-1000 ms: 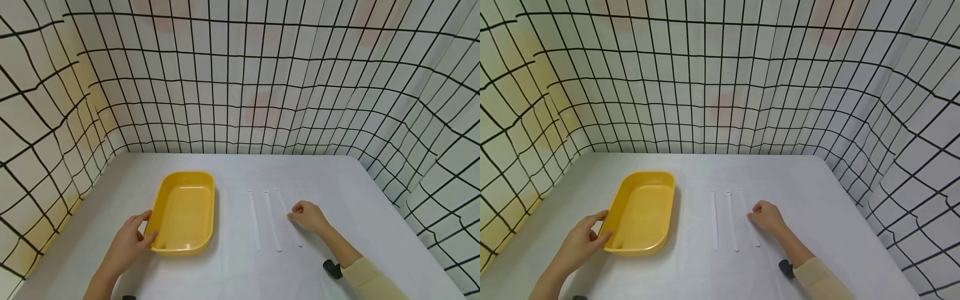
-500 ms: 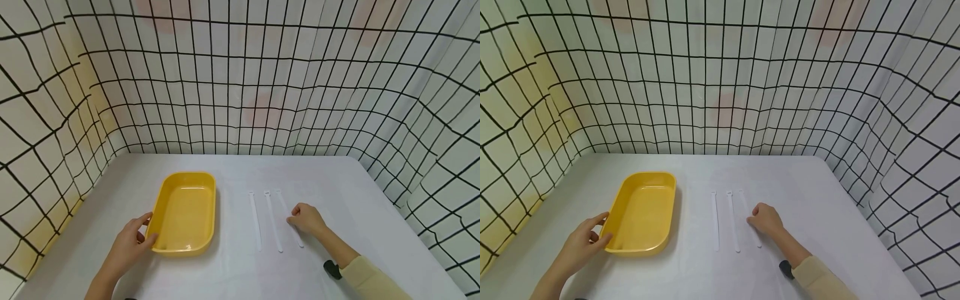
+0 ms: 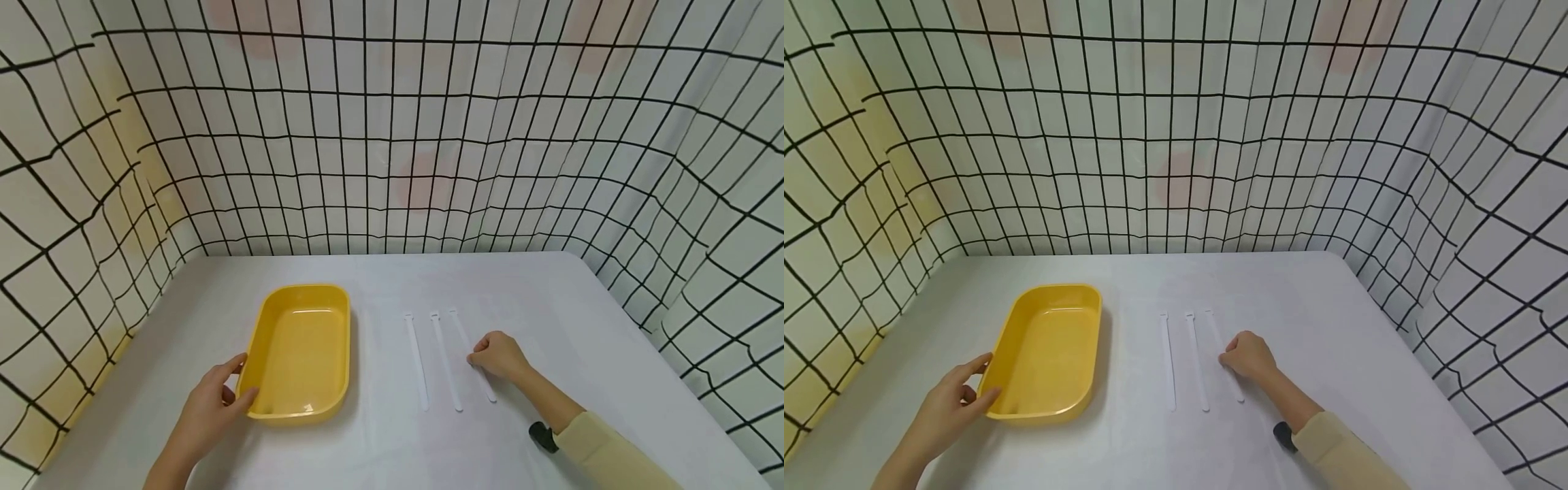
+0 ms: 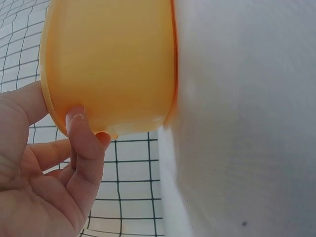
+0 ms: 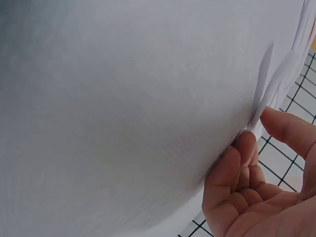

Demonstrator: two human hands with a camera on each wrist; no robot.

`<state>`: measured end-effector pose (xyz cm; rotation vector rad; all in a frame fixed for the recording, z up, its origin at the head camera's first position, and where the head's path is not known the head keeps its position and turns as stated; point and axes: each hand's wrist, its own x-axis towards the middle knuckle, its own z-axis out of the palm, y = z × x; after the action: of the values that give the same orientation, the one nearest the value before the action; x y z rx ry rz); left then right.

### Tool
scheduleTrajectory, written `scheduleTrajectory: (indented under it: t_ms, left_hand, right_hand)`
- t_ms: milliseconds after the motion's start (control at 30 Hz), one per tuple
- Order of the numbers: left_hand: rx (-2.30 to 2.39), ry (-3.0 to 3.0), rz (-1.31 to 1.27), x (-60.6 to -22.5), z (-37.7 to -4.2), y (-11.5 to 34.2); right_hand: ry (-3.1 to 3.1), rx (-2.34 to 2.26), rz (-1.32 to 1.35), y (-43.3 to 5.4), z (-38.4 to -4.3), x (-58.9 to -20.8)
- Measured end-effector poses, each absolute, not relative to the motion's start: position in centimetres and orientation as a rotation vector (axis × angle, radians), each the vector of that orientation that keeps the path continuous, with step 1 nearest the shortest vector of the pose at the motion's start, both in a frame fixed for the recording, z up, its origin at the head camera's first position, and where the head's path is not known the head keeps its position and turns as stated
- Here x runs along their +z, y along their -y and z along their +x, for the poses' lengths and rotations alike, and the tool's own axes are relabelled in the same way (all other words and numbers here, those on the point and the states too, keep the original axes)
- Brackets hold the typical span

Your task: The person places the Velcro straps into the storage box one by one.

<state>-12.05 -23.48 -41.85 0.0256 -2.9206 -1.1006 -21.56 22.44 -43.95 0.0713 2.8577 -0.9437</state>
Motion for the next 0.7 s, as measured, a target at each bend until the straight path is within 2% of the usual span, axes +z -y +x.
scheduleTrajectory:
  t_ms: [700]
  left_hand:
    - [-1.107,2.859,-0.037,-42.15,-11.89,23.57]
  right_hand:
    - [-2.707,-1.198,0.220,-23.08,-22.26,-44.55]
